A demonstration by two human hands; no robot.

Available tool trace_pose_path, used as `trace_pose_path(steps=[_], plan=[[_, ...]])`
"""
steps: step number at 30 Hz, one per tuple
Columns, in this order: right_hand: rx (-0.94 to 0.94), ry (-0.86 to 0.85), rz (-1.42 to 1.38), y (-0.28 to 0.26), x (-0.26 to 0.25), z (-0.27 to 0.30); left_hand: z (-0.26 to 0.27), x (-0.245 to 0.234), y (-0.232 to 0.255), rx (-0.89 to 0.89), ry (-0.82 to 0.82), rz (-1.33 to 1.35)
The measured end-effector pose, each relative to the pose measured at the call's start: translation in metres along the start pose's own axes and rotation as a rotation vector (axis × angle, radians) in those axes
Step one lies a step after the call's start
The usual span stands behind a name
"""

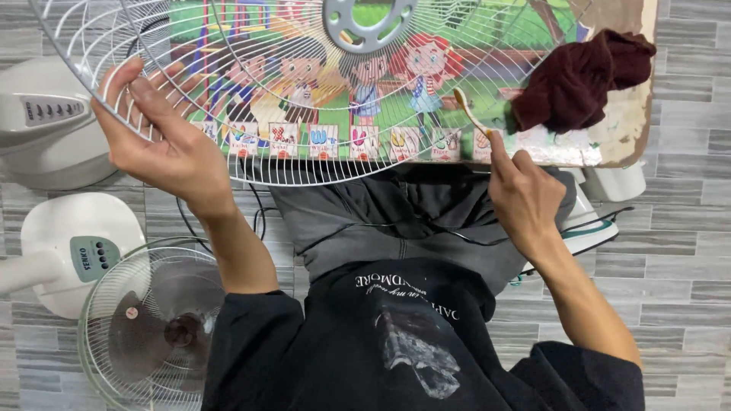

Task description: Cleaning a fan guard using a toothbrush and a cloth to remove dust from the wires

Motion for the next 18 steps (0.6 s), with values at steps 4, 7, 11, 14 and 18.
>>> trace_pose_path(steps=[4, 7, 11, 14, 18], plan=[[0.011, -0.032, -0.003, 0.003, -0.011, 0.001, -0.001, 0.001, -0.002, -0.031, 0.0, 0.039], [0.035, -0.06, -0.077, -0.004, -0.005, -0.007, -0.001, 0.0, -0.001, -0.011, 0.001, 0.026], [0.122, -0.102, -0.23, -0.012, -0.018, -0.004, 0.0, -0.001, 0.001, -0.016, 0.009, 0.003], [0.094, -0.078, -0.169, -0.014, -0.018, -0.008, 0.0, -0.001, 0.0, -0.013, 0.019, 0.019], [0.026, 0.014, -0.045, -0.006, 0.0, -0.008, -0.003, 0.001, 0.0, 0.003, 0.025, 0.018]])
Point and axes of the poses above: each hand's wrist, its own z-axis away from the middle knuckle, its own x-axis out of the palm, y = z × x, the point moved 1 cm from there along -z, towards the middle knuckle, and after that the axes turned 14 degrees about -z, right-handed, at the moved point
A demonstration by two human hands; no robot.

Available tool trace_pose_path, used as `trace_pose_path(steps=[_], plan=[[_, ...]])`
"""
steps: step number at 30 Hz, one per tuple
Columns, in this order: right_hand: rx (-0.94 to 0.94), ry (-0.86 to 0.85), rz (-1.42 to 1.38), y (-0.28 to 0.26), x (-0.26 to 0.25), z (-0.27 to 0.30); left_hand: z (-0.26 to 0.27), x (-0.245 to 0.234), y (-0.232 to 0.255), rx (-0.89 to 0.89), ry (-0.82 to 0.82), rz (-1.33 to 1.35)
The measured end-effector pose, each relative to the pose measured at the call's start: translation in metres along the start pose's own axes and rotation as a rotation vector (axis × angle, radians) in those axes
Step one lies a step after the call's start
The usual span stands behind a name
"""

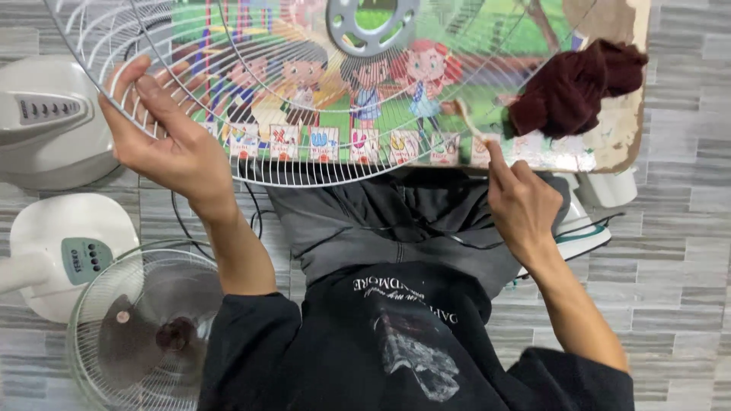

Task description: Cleaning a fan guard using a toothbrush and a cloth to remove dust from the wires

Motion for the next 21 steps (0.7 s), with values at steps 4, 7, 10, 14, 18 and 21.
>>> trace_pose_path(steps=[4, 7, 10, 14, 18, 21], plan=[[-0.036, 0.018, 0.036, 0.011, -0.001, 0.0, 0.005, -0.001, -0.003, -0.03, -0.02, 0.01], [-0.045, 0.001, 0.09, 0.02, -0.005, -0.004, 0.005, -0.001, -0.008, -0.023, -0.014, 0.015], [-0.054, 0.005, 0.089, 0.021, -0.01, -0.001, 0.005, -0.001, -0.009, -0.019, -0.018, 0.028], [-0.063, 0.039, 0.0, 0.013, -0.004, -0.009, 0.005, 0.0, -0.006, -0.029, -0.018, 0.034], [-0.009, -0.013, 0.059, 0.012, -0.013, -0.002, 0.005, -0.003, -0.002, -0.052, -0.019, 0.037], [-0.008, -0.032, 0.056, 0.008, -0.02, -0.002, 0.006, -0.003, -0.004, -0.026, -0.01, 0.029]])
Point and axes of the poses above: each hand's wrist, its own z-axis away from the middle knuckle, its own x-axis out of the palm, y = z × x, the point moved 1 cm from there along -z, towards the middle knuckle, and after that the axes turned 14 degrees about -z, right-handed, at the moved point
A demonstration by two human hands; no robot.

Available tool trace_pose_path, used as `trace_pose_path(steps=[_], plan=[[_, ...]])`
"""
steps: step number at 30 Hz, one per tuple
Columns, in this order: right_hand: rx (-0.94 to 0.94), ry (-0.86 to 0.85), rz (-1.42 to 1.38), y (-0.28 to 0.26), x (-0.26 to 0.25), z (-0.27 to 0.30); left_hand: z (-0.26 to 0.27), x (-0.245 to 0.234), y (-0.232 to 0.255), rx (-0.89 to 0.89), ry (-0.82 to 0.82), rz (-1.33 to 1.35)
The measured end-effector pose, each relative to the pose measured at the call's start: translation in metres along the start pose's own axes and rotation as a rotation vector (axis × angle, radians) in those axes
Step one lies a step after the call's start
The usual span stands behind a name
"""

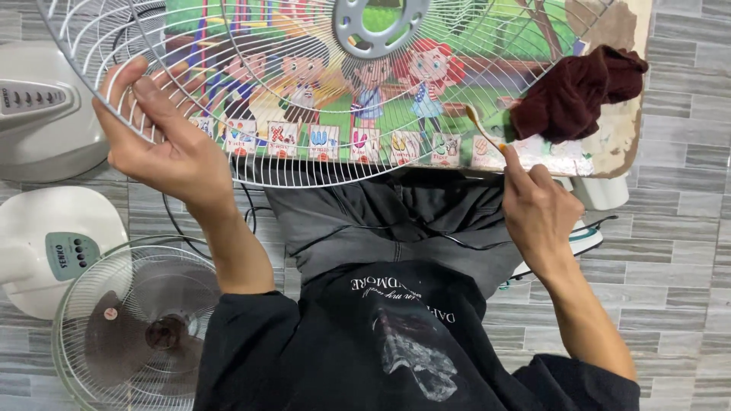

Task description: Cleaning a fan guard using a toothbrush and a cloth to remove dust from the wires

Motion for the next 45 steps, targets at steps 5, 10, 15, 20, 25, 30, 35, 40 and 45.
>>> trace_pose_path(steps=[5, 10, 15, 20, 25, 30, 35, 40, 45], plan=[[0.041, -0.025, -0.083, 0.0, 0.015, 0.005, 0.002, -0.002, -0.002, 0.027, 0.011, -0.022], [0.196, -0.02, -0.453, -0.006, 0.004, 0.009, 0.002, 0.001, 0.001, -0.02, 0.035, -0.02], [0.094, 0.053, -0.369, -0.057, 0.047, 0.03, 0.003, 0.001, -0.008, -0.016, 0.063, -0.015], [0.097, -0.039, -0.727, -0.118, 0.042, 0.042, 0.009, -0.004, -0.003, -0.074, 0.037, -0.083], [0.181, 0.093, -0.61, -0.088, 0.069, 0.028, 0.012, -0.003, -0.005, -0.101, 0.053, -0.057], [0.164, -0.015, -0.793, -0.144, 0.069, 0.04, 0.014, 0.0, -0.013, -0.128, 0.079, -0.055], [0.134, 0.029, -0.589, -0.124, 0.076, 0.036, 0.016, -0.002, -0.014, -0.133, 0.064, -0.042], [0.131, -0.048, -0.783, -0.135, 0.073, 0.053, 0.017, -0.001, -0.015, -0.149, 0.063, -0.028], [0.286, 0.04, -0.738, -0.083, 0.064, 0.038, 0.016, -0.001, -0.018, -0.128, 0.095, -0.005]])
Point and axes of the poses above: each hand's wrist, its own z-axis away from the middle knuckle, its own x-axis out of the palm, y = z × x, the point moved 1 cm from there along -z, towards the middle knuckle, and after that the axes turned 14 degrees about -z, right-handed, at the moved point
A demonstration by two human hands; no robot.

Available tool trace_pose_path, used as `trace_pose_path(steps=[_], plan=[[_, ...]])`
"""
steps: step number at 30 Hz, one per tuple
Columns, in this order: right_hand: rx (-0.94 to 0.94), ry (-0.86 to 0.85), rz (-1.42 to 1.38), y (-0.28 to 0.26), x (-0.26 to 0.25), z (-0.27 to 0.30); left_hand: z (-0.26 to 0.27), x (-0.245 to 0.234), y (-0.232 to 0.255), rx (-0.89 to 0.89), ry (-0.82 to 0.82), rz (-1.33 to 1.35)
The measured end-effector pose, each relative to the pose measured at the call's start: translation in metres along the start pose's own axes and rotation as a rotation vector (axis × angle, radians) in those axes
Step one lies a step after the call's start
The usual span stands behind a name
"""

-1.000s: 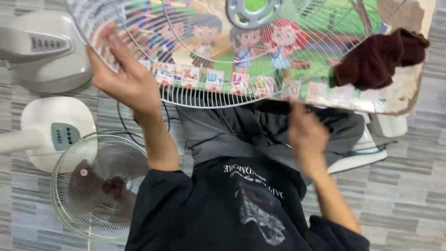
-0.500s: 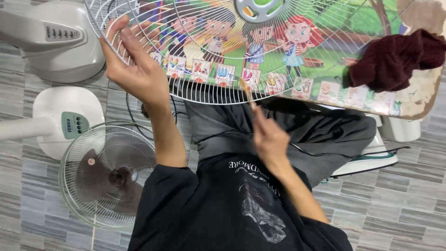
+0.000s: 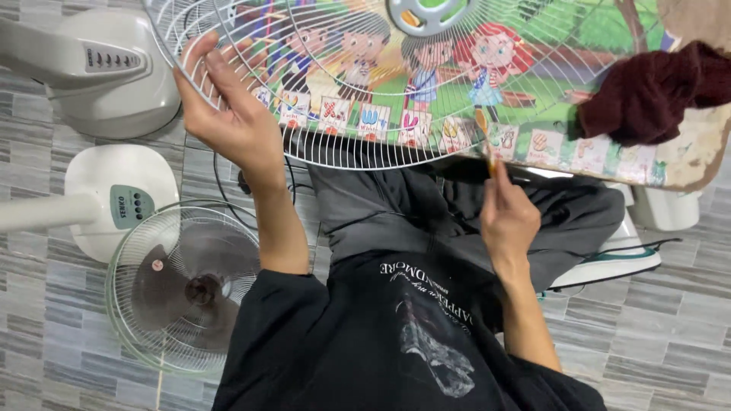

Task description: Cleaning a fan guard using a toothbrush and a cloth to remove dust from the wires

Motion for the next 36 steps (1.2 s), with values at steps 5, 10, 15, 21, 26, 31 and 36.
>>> trace_pose_path(steps=[5, 10, 15, 21, 26, 31, 36], plan=[[-0.136, -0.085, -0.114, -0.047, 0.049, 0.026, 0.002, -0.002, 0.005, 0.0, 0.0, -0.016], [-0.145, -0.178, -0.075, -0.053, 0.051, 0.028, 0.007, -0.004, 0.006, -0.023, -0.012, -0.009], [-0.163, -0.05, 0.256, 0.01, -0.012, 0.006, 0.005, -0.005, 0.01, -0.046, -0.014, -0.018], [-0.129, -0.095, -0.102, -0.061, 0.041, 0.016, 0.007, -0.004, 0.006, 0.011, -0.017, -0.03], [-0.266, -0.238, -0.273, -0.134, 0.074, 0.016, 0.011, -0.004, 0.004, -0.031, 0.001, 0.007], [-0.171, -0.227, -0.111, -0.057, 0.028, 0.035, 0.008, -0.005, 0.006, -0.034, -0.006, -0.027], [0.014, -0.129, 0.174, -0.038, -0.012, 0.036, 0.009, -0.003, 0.011, -0.059, -0.006, 0.019]])
Point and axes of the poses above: each hand's wrist, its own z-axis away from the middle knuckle, its own x-axis out of the palm, y = z × x, the point moved 1 cm from there along -z, towards the middle knuckle, and after that the axes turned 14 degrees about -z, right-handed, at the moved point
